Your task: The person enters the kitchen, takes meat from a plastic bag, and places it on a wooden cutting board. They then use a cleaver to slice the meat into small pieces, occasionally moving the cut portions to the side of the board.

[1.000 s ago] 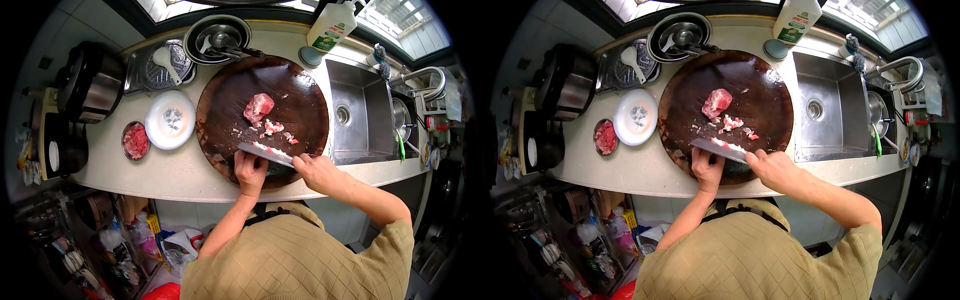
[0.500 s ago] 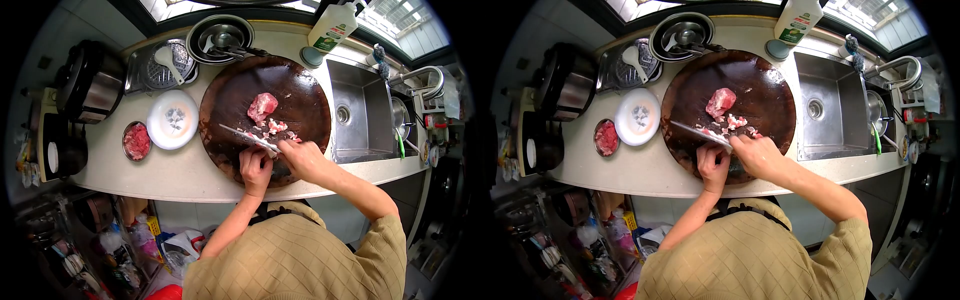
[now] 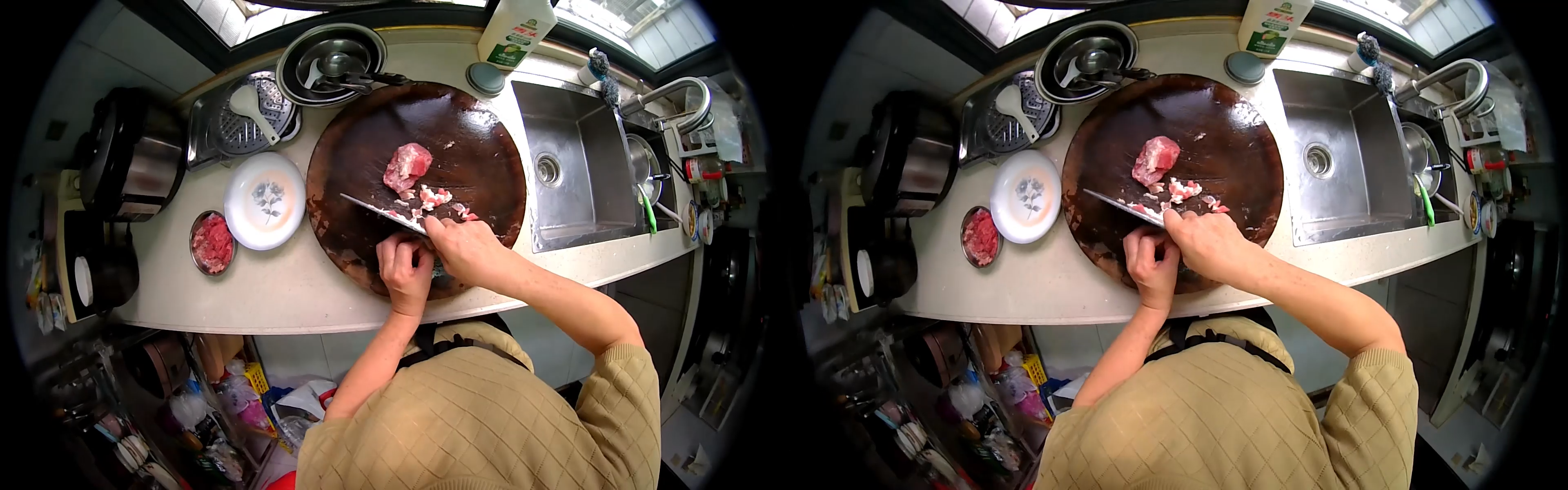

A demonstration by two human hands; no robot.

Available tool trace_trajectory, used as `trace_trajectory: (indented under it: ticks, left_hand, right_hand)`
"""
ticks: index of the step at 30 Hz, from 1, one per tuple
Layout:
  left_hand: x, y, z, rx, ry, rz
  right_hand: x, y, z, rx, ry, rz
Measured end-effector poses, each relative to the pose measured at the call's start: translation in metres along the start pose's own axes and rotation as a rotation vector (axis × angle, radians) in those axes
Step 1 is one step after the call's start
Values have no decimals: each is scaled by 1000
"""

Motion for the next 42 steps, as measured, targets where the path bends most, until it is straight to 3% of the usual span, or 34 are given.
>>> trace_trajectory:
  ticks: [4,8,14,18,21,25,28,34,38,42]
  left_hand:
    - [-1,-6,10,-18,81,78]
    - [4,-6,10,-58,70,16]
    - [19,-8,6,-102,-183,11]
    - [22,-4,18,-213,-105,-79]
    - [22,-9,22,-207,-150,-6]
    - [27,-7,20,-174,-231,12]
    - [27,-5,25,-221,-53,41]
    - [30,-3,22,-205,-56,43]
    - [27,-2,26,-243,29,82]
    - [32,-1,19,-252,-81,6]
  right_hand:
    - [8,-4,18,-71,54,-33]
    - [47,-33,42,-24,77,-151]
    - [45,-47,37,-27,15,103]
    - [58,-43,21,-139,-9,91]
    - [63,-37,22,-93,-46,148]
    - [74,-36,10,-112,-108,87]
    - [85,-30,5,-75,-151,3]
    - [104,-31,13,32,-115,-150]
    - [63,-13,-4,79,-208,-51]
    - [8,4,-17,71,-241,-18]
Point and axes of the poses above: each hand's wrist, its own x-axis away from the middle knuckle, its own y-axis out of the palm, z = x × y, the point moved 8 cm from there along -x, towards the middle knuckle, and after that the axes turned 9 degrees about z, right-handed, at the moved point
